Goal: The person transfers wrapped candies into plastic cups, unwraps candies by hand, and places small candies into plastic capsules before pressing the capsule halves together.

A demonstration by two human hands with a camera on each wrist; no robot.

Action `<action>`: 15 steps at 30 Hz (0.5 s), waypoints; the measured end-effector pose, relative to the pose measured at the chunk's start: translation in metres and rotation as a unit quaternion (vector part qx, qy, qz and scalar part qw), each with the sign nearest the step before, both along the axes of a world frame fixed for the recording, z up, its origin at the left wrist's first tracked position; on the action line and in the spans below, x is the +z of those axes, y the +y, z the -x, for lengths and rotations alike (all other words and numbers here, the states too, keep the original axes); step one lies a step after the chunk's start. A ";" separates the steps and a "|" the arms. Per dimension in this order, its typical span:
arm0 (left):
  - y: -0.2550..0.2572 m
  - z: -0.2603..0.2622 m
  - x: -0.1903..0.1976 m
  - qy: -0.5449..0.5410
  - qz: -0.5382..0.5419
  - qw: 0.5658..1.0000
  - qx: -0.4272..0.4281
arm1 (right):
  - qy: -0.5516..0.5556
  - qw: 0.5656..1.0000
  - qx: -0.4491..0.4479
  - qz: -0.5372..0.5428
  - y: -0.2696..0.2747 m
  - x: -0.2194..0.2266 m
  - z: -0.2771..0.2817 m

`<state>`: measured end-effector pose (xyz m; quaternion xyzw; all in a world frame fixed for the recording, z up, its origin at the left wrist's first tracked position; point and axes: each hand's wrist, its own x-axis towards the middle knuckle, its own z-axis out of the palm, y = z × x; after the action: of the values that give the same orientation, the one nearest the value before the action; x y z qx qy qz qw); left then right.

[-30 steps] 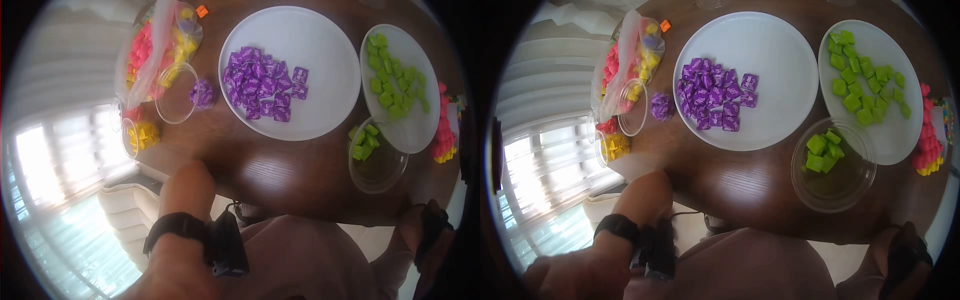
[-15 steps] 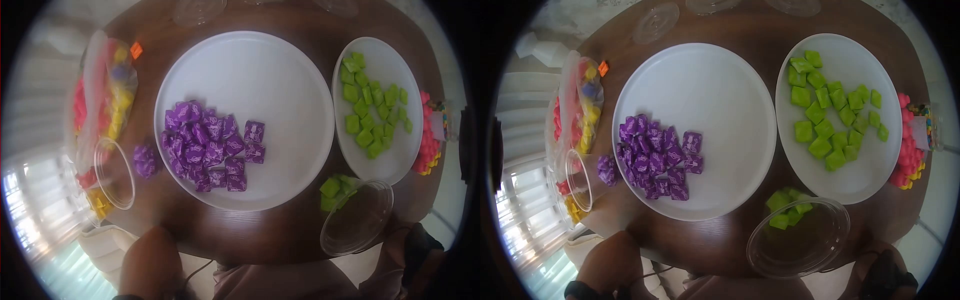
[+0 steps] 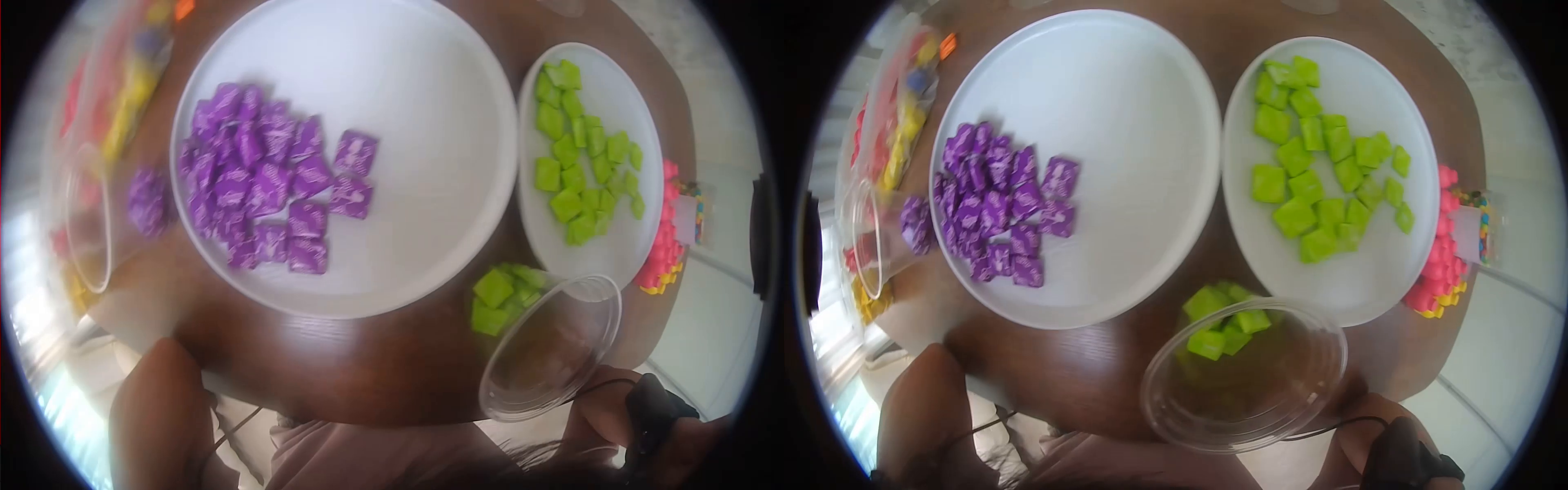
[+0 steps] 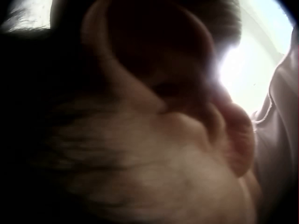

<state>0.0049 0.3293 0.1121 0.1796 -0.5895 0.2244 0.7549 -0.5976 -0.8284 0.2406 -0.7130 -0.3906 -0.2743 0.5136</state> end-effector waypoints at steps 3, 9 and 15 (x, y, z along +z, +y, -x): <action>0.052 0.010 0.000 -0.003 0.004 0.999 -0.032 | 0.012 1.000 -0.004 0.005 0.006 0.021 0.004; -0.105 -0.091 -0.012 -0.053 0.003 0.994 -0.098 | -0.013 1.000 -0.018 0.009 0.031 -0.011 0.026; 0.088 -0.028 0.004 -0.042 -0.005 0.988 -0.147 | 0.025 1.000 -0.015 0.002 0.023 0.024 0.016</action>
<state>0.0334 0.4169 0.1162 0.0850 -0.6418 0.1153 0.7534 -0.6134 -0.8058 0.2650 -0.7263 -0.3680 -0.2633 0.5174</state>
